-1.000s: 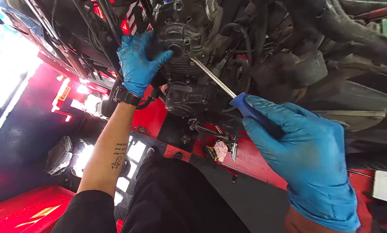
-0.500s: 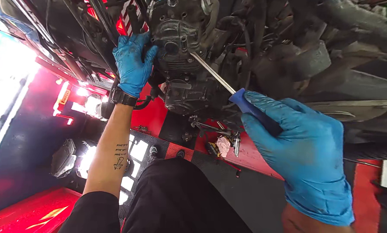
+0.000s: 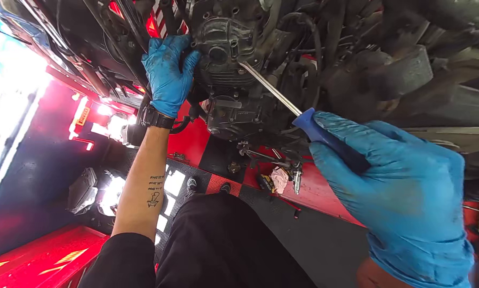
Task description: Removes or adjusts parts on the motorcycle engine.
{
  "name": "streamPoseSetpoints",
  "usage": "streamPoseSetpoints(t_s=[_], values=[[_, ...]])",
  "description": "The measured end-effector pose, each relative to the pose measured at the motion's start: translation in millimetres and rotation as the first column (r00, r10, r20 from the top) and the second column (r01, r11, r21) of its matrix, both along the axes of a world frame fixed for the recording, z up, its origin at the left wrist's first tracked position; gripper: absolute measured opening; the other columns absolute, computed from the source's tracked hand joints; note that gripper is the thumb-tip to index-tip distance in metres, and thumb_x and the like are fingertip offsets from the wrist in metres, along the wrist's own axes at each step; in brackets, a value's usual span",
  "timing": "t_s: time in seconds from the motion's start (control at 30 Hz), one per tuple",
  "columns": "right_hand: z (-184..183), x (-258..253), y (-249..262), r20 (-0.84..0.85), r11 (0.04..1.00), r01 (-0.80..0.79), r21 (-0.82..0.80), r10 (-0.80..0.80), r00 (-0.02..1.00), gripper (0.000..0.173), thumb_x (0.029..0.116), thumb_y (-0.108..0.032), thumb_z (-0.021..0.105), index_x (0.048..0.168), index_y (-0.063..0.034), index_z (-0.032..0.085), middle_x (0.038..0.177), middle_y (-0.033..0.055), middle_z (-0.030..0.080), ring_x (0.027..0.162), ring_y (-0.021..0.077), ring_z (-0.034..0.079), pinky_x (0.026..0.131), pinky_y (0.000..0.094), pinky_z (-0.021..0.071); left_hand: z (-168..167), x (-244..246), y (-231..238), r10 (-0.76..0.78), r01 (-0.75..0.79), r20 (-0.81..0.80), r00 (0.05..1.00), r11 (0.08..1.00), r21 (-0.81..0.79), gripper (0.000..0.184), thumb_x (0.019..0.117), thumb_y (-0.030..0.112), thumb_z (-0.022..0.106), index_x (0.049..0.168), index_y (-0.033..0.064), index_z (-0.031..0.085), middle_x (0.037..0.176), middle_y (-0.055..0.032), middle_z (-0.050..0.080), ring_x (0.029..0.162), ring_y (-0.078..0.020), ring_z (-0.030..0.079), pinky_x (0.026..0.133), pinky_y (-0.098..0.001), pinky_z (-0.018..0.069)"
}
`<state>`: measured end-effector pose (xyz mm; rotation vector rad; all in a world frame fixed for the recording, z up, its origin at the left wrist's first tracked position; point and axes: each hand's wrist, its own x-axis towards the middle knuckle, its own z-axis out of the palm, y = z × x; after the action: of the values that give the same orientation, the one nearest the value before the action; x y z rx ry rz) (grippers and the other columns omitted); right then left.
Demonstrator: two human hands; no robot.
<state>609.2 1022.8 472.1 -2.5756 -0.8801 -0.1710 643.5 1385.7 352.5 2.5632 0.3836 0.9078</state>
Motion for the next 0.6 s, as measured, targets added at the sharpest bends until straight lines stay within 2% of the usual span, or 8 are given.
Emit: streamPoseSetpoints(t_s=[0.3,0.47,0.6], values=[[1.6,3.9,0.8,0.019,1.0,-0.023,-0.003,0.023,1.0,0.039,0.1001,-0.035,0.059,0.137,-0.0281,0.069,0.097,0.0132,0.071,0.078,0.0251,0.063,0.064,0.0462,0.0463,-0.8,1.5,2.4,-0.007,0.007,-0.004,1.0,1.0,0.009,0.038,0.101,0.044,0.057,0.122,0.0177,0.076,0.121,-0.0051,0.074,0.119,-0.0304,0.061,0.097,-0.0523,0.0415],[1.1,4.1,6.7,0.016,1.0,-0.016,-0.018,0.016,1.0,0.039,0.1009,-0.036,0.058,0.139,-0.0289,0.067,0.094,0.0117,0.069,0.075,0.0232,0.061,0.062,0.0447,0.0448,0.3,0.7,1.0,-0.008,0.008,-0.014,1.0,1.0,0.0,0.038,0.1011,0.043,0.057,0.122,0.018,0.075,0.121,-0.0048,0.074,0.119,-0.03,0.061,0.097,-0.0512,0.0412],[-33.9,-2.0,13.6,0.047,0.996,-0.03,0.088,0.026,0.999,0.039,0.101,-0.026,0.06,0.138,-0.0203,0.068,0.092,0.0165,0.069,0.07,0.0245,0.062,0.059,0.0413,0.0477,0.3,0.2,0.3,-0.016,0.016,-0.011,1.0,1.0,0.005,0.038,0.1011,0.042,0.057,0.123,0.0163,0.075,0.121,-0.0069,0.073,0.119,-0.0312,0.06,0.096,-0.0513,0.0409]])
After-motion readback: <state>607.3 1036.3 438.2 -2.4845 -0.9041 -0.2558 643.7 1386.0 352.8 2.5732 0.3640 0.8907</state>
